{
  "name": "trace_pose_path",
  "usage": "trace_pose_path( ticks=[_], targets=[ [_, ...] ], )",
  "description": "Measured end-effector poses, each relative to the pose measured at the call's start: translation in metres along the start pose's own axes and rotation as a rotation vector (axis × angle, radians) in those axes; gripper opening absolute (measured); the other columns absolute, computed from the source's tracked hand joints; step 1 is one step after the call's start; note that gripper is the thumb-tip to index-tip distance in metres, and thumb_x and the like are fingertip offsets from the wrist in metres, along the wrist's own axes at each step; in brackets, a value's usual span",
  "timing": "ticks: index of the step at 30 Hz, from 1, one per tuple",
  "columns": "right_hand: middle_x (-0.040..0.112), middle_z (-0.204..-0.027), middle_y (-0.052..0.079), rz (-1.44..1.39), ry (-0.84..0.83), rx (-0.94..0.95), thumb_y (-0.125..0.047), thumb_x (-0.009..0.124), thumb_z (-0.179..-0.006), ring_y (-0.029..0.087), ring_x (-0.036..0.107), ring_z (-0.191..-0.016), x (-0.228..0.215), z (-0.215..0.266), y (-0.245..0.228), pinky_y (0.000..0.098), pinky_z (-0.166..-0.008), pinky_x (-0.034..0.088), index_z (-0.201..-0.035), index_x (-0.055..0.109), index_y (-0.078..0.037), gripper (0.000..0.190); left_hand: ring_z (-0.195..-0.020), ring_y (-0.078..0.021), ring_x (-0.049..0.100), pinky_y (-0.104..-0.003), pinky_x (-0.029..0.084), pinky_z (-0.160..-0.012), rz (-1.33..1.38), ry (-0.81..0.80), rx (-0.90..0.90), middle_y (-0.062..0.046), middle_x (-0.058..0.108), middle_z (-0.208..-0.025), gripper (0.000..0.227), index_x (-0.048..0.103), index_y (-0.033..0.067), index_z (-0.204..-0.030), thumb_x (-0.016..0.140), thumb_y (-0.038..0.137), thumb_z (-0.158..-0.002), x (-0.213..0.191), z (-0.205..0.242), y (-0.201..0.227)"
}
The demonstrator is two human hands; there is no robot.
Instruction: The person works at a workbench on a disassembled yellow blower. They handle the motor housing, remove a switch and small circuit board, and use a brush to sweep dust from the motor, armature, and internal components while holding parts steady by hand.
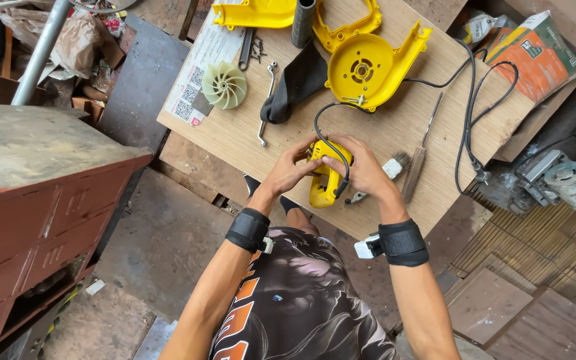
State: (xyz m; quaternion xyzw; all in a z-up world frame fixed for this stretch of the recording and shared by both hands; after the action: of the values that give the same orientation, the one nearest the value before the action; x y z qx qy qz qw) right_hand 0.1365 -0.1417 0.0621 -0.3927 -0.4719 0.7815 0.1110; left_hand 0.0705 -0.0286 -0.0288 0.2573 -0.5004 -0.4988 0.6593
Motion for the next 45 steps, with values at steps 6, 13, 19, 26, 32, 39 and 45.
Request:
trace_pose_path(
  ticks=[6, 13, 19, 26, 32, 39, 45],
  targets=[
    [0.060, -0.139, 0.017, -0.112, -0.010, 0.101, -0.029, 0.076, -0.090, 0.030, 0.056, -0.130, -0.003, 0.002, 0.012, 0.0408, -0.109, 0.044, -0.136, 0.061, -0.002, 0.056, -0.134, -0.0301, 0.055, -0.042, 0.065, -0.090, -0.019, 0.047, 0.015, -0.019, 0.052, -0.148, 0.071, 0.041, 0.0037, -0.154, 0.070, 0.015, -0.090, -0.012, -0.007, -0.017],
    [0.062, -0.143, 0.011, -0.127, 0.026, 0.147, -0.006, 0.059, -0.097, 0.025, 0.059, -0.134, -0.004, 0.003, 0.020, 0.0373, -0.112, 0.046, -0.137, 0.063, -0.007, 0.040, -0.128, -0.0305, 0.060, -0.042, 0.065, -0.090, 0.036, 0.049, -0.008, -0.020, 0.051, -0.152, 0.071, 0.040, 0.0035, -0.155, 0.069, 0.015, -0.091, -0.014, -0.009, -0.015],
    [0.058, -0.145, 0.012, -0.237, 0.152, 0.269, -0.008, 0.056, -0.100, 0.026, 0.057, -0.132, -0.013, 0.017, 0.037, 0.0395, -0.106, 0.052, -0.131, 0.064, -0.010, 0.033, -0.128, -0.0323, 0.060, -0.044, 0.066, -0.088, 0.070, 0.059, -0.041, -0.020, 0.045, -0.155, 0.073, 0.037, 0.0058, -0.156, 0.068, 0.013, -0.090, -0.019, -0.011, -0.020],
    [0.070, -0.117, 0.008, 0.326, 0.332, 0.176, -0.014, 0.064, -0.104, 0.022, 0.067, -0.109, -0.021, 0.092, 0.111, 0.0424, -0.099, 0.056, -0.114, 0.071, -0.008, 0.014, -0.132, -0.0336, 0.058, -0.044, 0.068, -0.087, 0.067, 0.019, -0.022, -0.022, 0.046, -0.157, 0.069, 0.041, 0.0066, -0.154, 0.065, 0.009, -0.090, -0.010, -0.009, -0.006],
    [0.069, -0.109, 0.007, 0.603, 0.017, 0.116, -0.023, 0.079, -0.082, 0.022, 0.058, -0.100, 0.042, 0.117, 0.120, 0.0400, -0.092, 0.051, -0.112, 0.077, -0.011, 0.033, -0.132, -0.0345, 0.058, -0.044, 0.067, -0.087, 0.050, 0.003, -0.012, -0.022, 0.044, -0.158, 0.069, 0.041, 0.0068, -0.155, 0.065, 0.010, -0.091, -0.008, -0.009, -0.003],
    [0.069, -0.109, 0.003, 0.702, -0.049, 0.163, -0.025, 0.081, -0.085, 0.020, 0.057, -0.102, 0.064, 0.116, 0.133, 0.0383, -0.093, 0.052, -0.110, 0.078, -0.012, 0.028, -0.131, -0.0349, 0.058, -0.044, 0.063, -0.086, 0.066, 0.024, -0.022, -0.023, 0.043, -0.158, 0.072, 0.037, 0.0065, -0.156, 0.065, 0.011, -0.090, -0.014, -0.009, -0.014],
    [0.074, -0.106, 0.010, 0.262, 0.267, 0.287, -0.015, 0.077, -0.091, 0.018, 0.067, -0.072, 0.010, 0.111, 0.107, 0.0281, -0.062, 0.060, -0.111, 0.076, -0.006, 0.022, -0.129, -0.0346, 0.060, -0.044, 0.063, -0.084, 0.052, 0.045, -0.016, -0.023, 0.043, -0.157, 0.073, 0.037, 0.0070, -0.155, 0.066, 0.010, -0.088, -0.016, -0.008, -0.017]
  ],
)
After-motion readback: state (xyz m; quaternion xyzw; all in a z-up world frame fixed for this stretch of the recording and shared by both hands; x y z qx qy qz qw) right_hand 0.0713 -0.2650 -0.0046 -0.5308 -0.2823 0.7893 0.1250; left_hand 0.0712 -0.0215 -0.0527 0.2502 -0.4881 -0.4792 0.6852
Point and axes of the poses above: each hand's wrist, its own z-axis away from the middle knuckle, its own x-axis out of the palm, y = z × x, the point moved 9 cm from there along -z, towards the middle knuckle
